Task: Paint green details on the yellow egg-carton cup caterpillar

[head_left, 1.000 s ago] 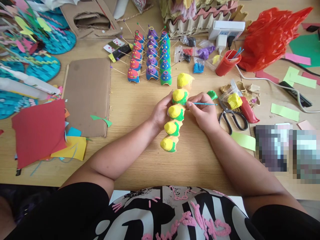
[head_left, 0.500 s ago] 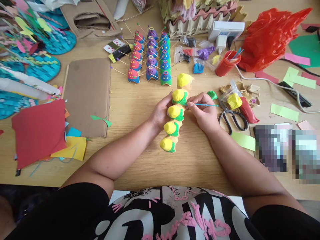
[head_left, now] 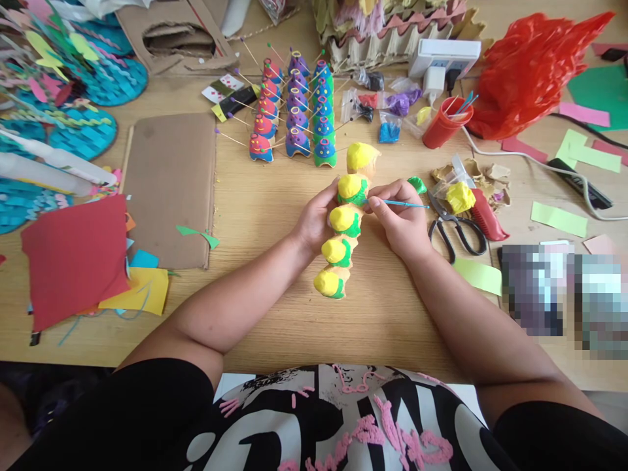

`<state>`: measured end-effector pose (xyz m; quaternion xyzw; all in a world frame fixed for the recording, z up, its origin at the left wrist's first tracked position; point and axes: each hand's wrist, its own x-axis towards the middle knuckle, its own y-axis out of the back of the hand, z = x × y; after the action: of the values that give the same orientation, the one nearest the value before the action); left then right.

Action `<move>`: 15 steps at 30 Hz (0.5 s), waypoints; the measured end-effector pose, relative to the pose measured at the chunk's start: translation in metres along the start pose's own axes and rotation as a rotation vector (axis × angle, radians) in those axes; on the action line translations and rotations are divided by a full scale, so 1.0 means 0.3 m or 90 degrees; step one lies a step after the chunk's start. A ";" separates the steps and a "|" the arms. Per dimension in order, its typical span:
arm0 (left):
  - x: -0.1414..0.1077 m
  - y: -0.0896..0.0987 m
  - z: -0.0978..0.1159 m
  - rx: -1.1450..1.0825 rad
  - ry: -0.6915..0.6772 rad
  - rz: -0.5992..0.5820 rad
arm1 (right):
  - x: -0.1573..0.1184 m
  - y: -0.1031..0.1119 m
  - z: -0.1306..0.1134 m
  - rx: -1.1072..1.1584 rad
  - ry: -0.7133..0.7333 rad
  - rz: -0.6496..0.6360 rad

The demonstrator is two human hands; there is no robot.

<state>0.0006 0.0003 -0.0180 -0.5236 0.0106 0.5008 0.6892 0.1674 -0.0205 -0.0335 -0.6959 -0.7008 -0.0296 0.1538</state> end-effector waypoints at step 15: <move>0.003 0.000 0.000 0.000 -0.014 -0.007 | 0.004 0.005 0.012 0.020 -0.027 -0.004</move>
<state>0.0009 0.0008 -0.0185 -0.5179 0.0000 0.5027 0.6921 0.1682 -0.0183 -0.0370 -0.6914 -0.7067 -0.0042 0.1498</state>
